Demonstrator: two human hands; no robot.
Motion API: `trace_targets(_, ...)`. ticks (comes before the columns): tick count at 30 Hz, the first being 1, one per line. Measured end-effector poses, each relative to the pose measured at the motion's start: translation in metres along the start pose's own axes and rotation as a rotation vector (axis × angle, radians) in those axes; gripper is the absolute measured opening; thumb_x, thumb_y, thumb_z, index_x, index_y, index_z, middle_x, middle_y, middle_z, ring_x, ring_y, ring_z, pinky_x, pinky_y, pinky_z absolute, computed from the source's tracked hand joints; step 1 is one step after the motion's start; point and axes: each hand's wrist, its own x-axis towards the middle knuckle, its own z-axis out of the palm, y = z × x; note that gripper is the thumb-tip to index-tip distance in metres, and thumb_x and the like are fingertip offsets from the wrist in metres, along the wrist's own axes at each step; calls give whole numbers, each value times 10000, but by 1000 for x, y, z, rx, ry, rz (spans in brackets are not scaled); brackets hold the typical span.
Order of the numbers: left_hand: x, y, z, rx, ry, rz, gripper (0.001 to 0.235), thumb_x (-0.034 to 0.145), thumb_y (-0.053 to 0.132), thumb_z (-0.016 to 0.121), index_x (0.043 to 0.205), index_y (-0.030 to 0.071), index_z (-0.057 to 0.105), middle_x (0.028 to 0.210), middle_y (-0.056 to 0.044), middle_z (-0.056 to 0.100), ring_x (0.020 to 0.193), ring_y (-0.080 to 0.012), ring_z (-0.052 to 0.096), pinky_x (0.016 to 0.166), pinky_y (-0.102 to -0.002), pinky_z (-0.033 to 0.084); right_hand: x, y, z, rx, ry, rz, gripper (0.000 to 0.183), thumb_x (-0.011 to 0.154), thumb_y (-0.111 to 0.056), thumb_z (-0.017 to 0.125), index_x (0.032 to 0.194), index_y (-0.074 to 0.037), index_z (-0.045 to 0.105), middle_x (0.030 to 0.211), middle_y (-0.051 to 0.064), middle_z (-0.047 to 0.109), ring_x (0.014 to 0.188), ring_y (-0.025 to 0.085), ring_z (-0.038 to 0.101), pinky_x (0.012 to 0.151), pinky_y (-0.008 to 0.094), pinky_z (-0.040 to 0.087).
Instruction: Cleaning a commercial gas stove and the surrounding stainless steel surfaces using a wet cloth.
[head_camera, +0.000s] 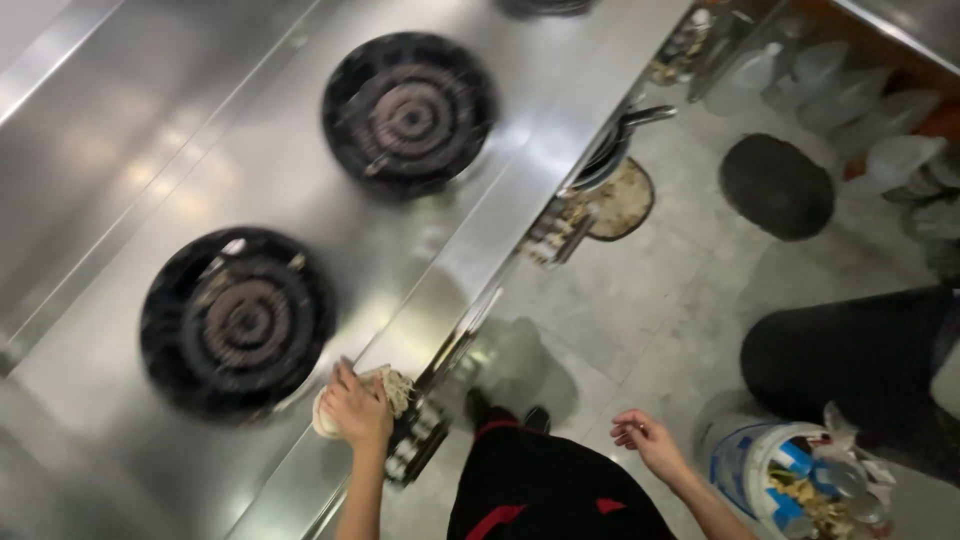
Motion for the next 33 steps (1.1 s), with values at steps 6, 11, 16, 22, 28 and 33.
trace_targets(6,81,135,37,-120,-67,127,746,963,434,615,1513,-21,400,1489,-257,472,1209,-447,526,1020,-543,412,34,-4,-54,129,-30,-1,225,1018,-102,503,1137,-30,679,938,92,763,790,185,709,730,328,567)
trace_targets(11,155,269,74,-189,-126,231,790,935,446,604,1533,-8,360,1480,-264,454,1260,-447,509,1030,-547,402,93,-69,-108,108,-38,49,242,1018,-111,489,1128,-28,688,935,89,758,782,183,703,728,327,554)
trace_targets(16,222,391,122,-112,-61,344,800,967,505,566,1596,72,326,1445,-259,457,1277,-435,491,1116,-584,349,167,-144,-184,-31,-32,12,234,993,-84,497,1122,-36,686,964,66,752,829,169,714,797,331,596)
trace_targets(22,290,521,153,-211,-80,430,741,991,473,547,1592,85,353,1515,-277,422,1296,-453,481,1057,-549,375,217,-198,-279,-36,64,118,254,1012,-111,504,1157,-28,695,981,87,750,859,183,726,825,330,577)
trace_targets(28,356,662,171,-234,-116,345,745,941,453,591,1551,81,380,1526,-263,420,1219,-428,518,1013,-524,408,303,-270,-391,-130,97,205,272,1025,-142,490,1200,-60,681,1028,52,765,868,172,727,823,340,568)
trace_targets(33,413,790,206,-240,-104,344,724,984,437,583,1579,81,372,1555,-217,406,1186,-404,538,1055,-502,429,398,-358,-506,-202,55,-62,241,1007,-132,531,1166,-40,686,998,83,761,873,162,712,842,323,570)
